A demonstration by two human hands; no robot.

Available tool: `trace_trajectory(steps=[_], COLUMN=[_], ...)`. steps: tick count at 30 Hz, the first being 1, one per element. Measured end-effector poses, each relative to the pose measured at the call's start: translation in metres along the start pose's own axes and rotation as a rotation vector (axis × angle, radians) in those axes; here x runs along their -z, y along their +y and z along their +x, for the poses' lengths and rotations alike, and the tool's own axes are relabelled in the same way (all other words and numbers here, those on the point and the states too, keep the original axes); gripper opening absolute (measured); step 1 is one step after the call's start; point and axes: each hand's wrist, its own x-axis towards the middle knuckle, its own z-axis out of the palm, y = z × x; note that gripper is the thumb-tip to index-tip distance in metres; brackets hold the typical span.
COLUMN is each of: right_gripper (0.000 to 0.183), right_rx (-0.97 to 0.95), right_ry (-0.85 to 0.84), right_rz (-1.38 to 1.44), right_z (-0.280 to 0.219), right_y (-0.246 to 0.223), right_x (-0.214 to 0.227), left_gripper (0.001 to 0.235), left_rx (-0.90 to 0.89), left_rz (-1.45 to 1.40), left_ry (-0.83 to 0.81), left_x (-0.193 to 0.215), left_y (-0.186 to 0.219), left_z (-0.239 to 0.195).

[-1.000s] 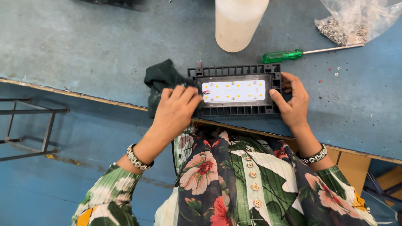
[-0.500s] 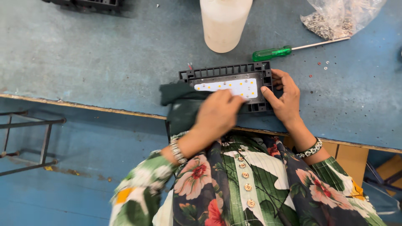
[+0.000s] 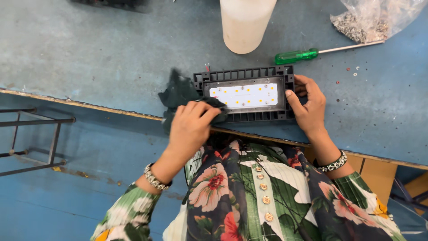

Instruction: The person wipes the surface of a rectangular LED light module with a dark cloth, then uses a green-handled screwdriver to press or adjust components on the module. The person pours liquid from a white bottle onto the module and continues wiping. The person repeats this process on multiple LED modules on a blue workbench.

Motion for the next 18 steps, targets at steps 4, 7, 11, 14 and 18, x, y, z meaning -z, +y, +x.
trace_trajectory(steps=[4, 7, 11, 14, 18], right_gripper=[0.038, 0.038, 0.033, 0.027, 0.029], right_rx=[0.009, 0.016, -0.09, 0.039, -0.048], right_ry=[-0.004, 0.0, 0.002, 0.027, 0.039], right_rz=[0.002, -0.002, 0.071, -0.042, -0.023], right_z=[0.001, 0.001, 0.001, -0.001, 0.001], right_y=[-0.001, 0.001, 0.005, 0.006, 0.004], right_x=[0.0, -0.002, -0.001, -0.002, -0.001], left_gripper=[0.032, 0.032, 0.025, 0.02, 0.02], left_rx=[0.008, 0.02, -0.015, -0.07, -0.075], left_rz=[0.007, -0.08, -0.205, -0.233, -0.317], left_ry=[0.018, 0.029, 0.054, 0.048, 0.058], left_x=[0.003, -0.025, -0.067, -0.092, -0.099], left_y=[0.002, 0.019, 0.057, 0.084, 0.08], left_z=[-0.005, 0.006, 0.038, 0.065, 0.063])
